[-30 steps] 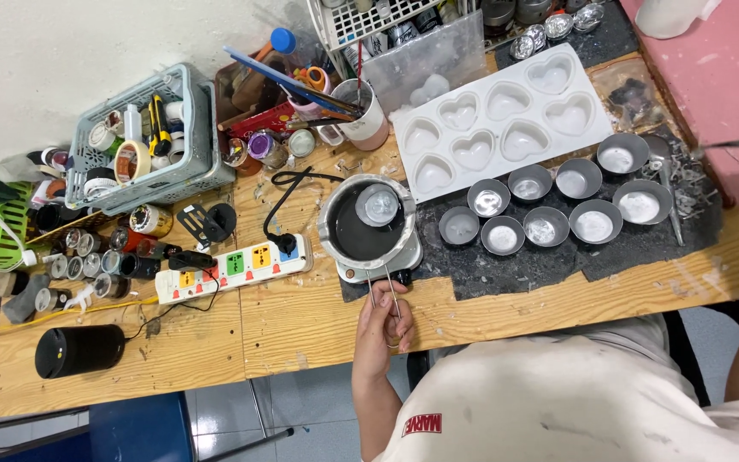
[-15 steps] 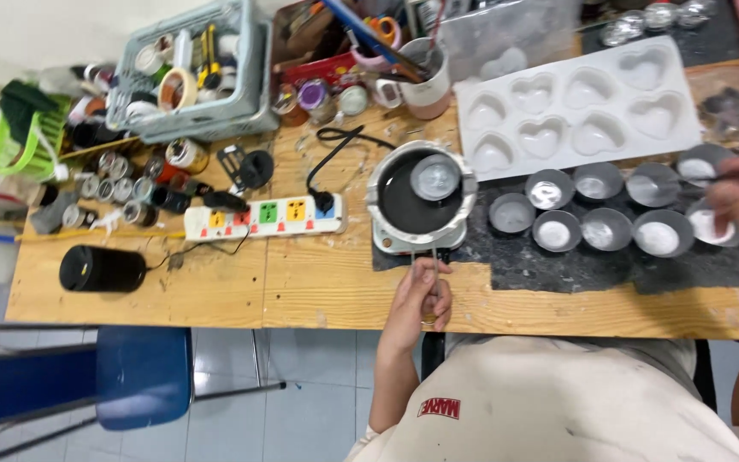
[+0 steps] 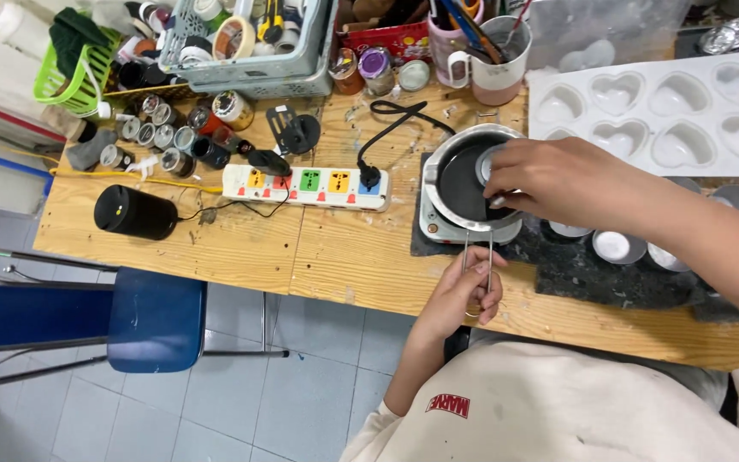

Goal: Stirring liquid wax in a small pot using a metal scoop and cleaning the small metal molds with a brush.

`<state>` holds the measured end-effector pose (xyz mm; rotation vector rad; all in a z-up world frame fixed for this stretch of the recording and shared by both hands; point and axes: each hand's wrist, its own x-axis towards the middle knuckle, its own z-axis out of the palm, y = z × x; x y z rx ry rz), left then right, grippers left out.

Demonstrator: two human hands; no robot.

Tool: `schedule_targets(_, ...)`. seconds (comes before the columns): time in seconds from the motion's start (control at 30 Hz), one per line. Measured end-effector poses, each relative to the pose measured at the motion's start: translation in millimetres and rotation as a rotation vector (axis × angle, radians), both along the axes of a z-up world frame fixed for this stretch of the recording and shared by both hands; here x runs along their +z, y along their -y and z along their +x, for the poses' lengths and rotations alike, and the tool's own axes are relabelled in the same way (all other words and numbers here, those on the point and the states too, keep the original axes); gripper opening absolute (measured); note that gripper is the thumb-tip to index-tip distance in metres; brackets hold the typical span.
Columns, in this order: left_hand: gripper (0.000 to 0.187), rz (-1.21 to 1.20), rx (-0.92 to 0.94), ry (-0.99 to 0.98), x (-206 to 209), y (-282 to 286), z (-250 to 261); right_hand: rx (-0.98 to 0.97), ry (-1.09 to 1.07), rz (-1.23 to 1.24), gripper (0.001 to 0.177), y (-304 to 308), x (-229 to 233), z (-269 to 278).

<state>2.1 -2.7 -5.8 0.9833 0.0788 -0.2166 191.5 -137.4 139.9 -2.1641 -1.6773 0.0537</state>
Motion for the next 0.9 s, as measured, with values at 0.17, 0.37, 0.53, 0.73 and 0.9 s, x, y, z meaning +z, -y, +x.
schedule_targets(0.17, 0.02, 0.032, -0.012, 0.0, 1, -1, 0, 0.003, 0.016, -0.05, 0.019, -15, -4, 8)
schedule_targets(0.37, 0.021, 0.021, -0.034, -0.006, 2, -3, 2, -0.095, 0.107, 0.093, 0.021, -4, 36, -2)
schedule_targets(0.53, 0.02, 0.003, -0.042, 0.005, 0, -2, 2, -0.154, -0.111, -0.134, 0.025, -3, 36, -6)
schedule_targets(0.73, 0.021, 0.04, -0.035, -0.008, 3, -1, 3, -0.09, -0.128, -0.19, 0.025, -8, -19, 9)
schedule_targets(0.9, 0.02, 0.017, -0.03, 0.008, 0, 0, 3, -0.044, -0.197, 0.006, 0.021, -19, -23, 4)
